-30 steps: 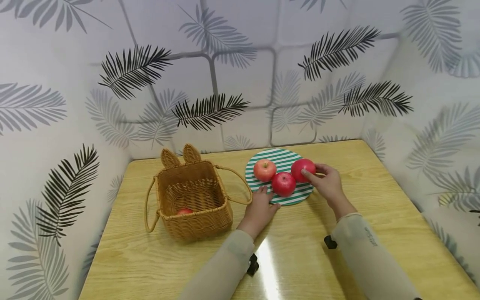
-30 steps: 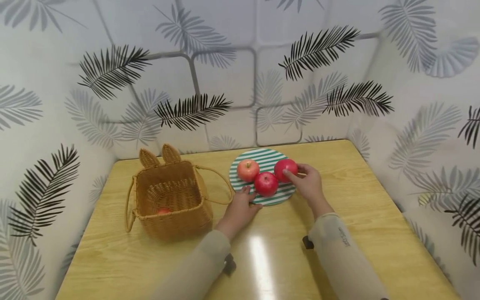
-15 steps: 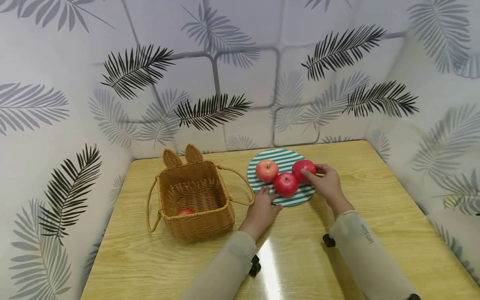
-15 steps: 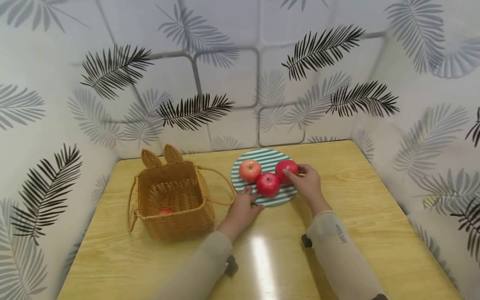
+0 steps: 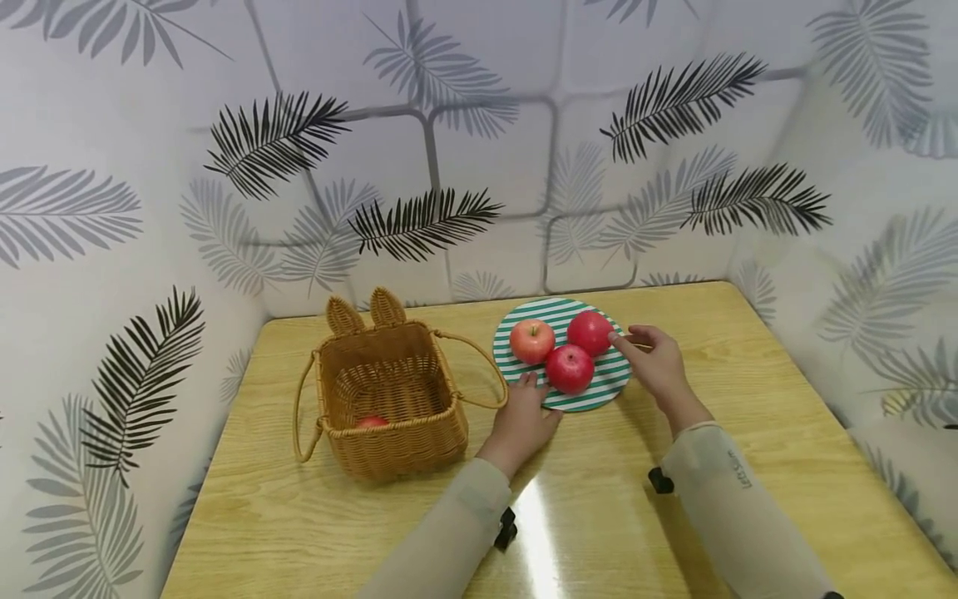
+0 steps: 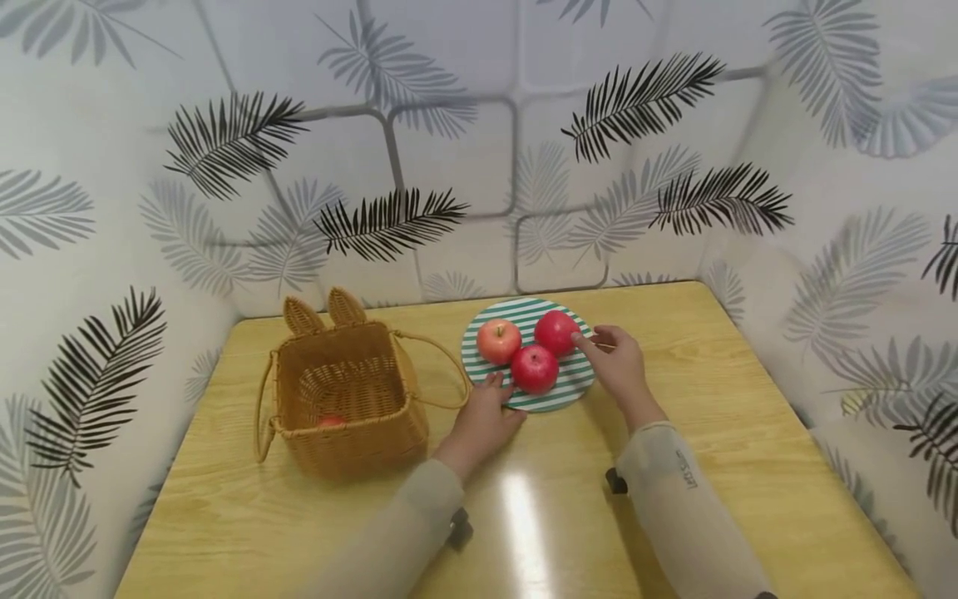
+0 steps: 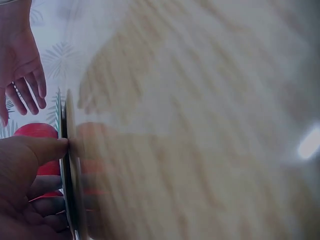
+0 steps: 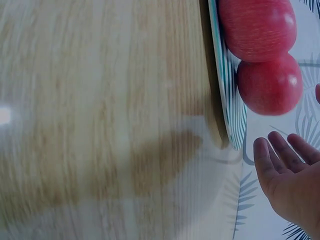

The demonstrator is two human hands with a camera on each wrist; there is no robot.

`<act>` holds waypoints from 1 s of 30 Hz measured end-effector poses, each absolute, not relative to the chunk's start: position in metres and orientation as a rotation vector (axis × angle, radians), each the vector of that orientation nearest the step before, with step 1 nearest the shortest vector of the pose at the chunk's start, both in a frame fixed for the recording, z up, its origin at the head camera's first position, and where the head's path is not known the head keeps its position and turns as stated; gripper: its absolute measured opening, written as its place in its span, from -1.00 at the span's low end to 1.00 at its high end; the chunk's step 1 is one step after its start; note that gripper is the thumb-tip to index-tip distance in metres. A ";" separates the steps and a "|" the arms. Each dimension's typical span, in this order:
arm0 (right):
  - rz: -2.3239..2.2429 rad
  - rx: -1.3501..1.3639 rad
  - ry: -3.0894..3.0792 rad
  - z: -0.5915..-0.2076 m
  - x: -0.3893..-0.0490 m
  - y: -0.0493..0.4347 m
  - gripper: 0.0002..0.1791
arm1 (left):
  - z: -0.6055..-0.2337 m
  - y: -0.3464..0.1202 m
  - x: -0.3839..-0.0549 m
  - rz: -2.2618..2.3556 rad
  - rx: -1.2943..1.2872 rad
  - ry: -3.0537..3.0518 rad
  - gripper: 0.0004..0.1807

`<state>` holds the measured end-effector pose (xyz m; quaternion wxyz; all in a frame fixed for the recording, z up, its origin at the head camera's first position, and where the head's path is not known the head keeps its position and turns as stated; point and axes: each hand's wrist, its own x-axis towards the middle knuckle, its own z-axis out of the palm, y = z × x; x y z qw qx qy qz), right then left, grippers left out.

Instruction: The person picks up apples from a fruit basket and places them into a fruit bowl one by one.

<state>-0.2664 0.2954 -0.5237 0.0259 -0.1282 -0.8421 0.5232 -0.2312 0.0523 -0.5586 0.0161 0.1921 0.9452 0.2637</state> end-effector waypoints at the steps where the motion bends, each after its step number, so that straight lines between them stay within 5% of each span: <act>1: 1.618 -0.393 -2.595 -0.523 -0.265 0.296 -0.17 | -0.558 0.052 -0.231 0.810 0.606 2.941 -0.43; 30: 1.678 -0.274 -2.546 -0.507 -0.250 0.294 -0.35 | -0.558 0.047 -0.231 0.847 0.682 2.895 -0.38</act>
